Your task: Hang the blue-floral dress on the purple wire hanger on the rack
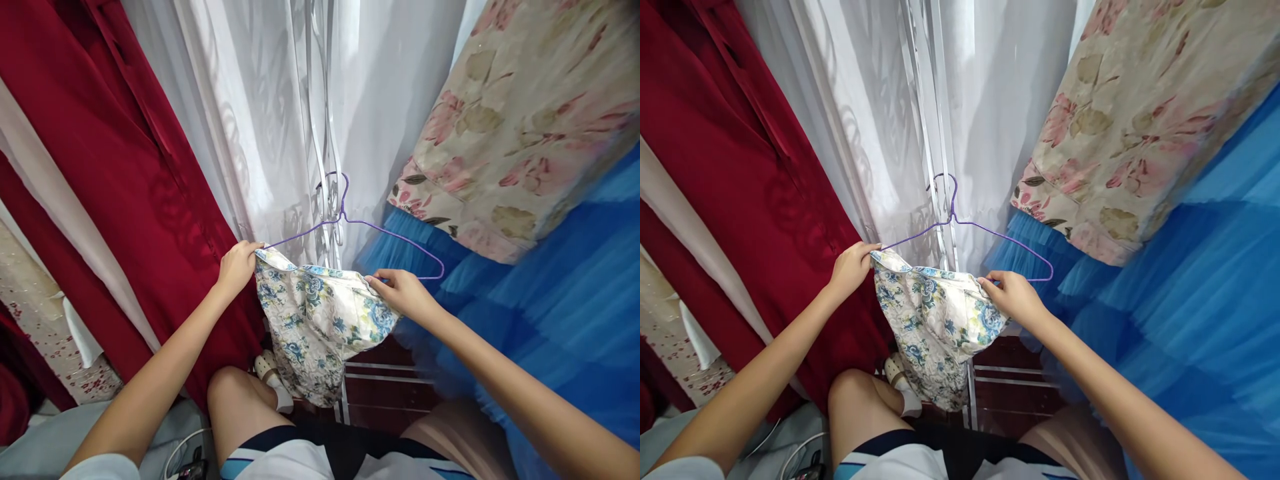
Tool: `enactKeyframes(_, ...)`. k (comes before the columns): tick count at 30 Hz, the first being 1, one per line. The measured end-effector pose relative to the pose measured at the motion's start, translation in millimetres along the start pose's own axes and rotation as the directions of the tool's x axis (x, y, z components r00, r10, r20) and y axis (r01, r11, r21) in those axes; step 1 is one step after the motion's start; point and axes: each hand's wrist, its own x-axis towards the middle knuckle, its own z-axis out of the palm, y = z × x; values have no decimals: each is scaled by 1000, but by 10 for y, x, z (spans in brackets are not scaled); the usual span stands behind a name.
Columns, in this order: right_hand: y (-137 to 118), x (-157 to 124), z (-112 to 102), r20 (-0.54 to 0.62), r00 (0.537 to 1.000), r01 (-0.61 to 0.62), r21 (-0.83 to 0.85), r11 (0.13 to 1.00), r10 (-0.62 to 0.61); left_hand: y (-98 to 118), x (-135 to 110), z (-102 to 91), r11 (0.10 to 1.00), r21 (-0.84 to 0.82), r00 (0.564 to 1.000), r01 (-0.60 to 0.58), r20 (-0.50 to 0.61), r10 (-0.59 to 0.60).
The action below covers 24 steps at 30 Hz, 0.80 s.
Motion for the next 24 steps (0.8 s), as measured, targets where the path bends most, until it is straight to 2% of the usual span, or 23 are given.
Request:
enactKeyframes(4,-7,-34,0,10,1000,14,-10,1000,-13,284,224,-49,969,-203,985,-140,-130,115)
enactKeyframes(7,-23,-77,9,30,999,20,25,999,-21,494,363,24,909,-357,969,-217,-193,156)
enactKeyframes(11,1,-144,-8,22,1000,11,109,994,-14,625,443,266,864,-504,993,-26,-113,-37)
enactKeyframes(13,25,-197,-52,8,1000,9,176,984,-11,637,420,370,843,-536,994,38,-65,-87)
enactKeyframes(16,54,-327,-190,-20,999,47,295,954,-43,630,338,425,836,-548,994,28,-72,-81)
enactKeyframes(19,85,-487,-377,-49,996,93,373,923,-81,617,266,395,824,-567,990,8,-110,-85)
enactKeyframes(21,122,-560,-485,-82,994,96,370,924,-71,622,237,370,826,-564,989,-9,-125,-74)
enactKeyframes(24,199,-549,-601,-199,980,83,296,951,-23,660,198,353,847,-530,994,-32,-108,-30)
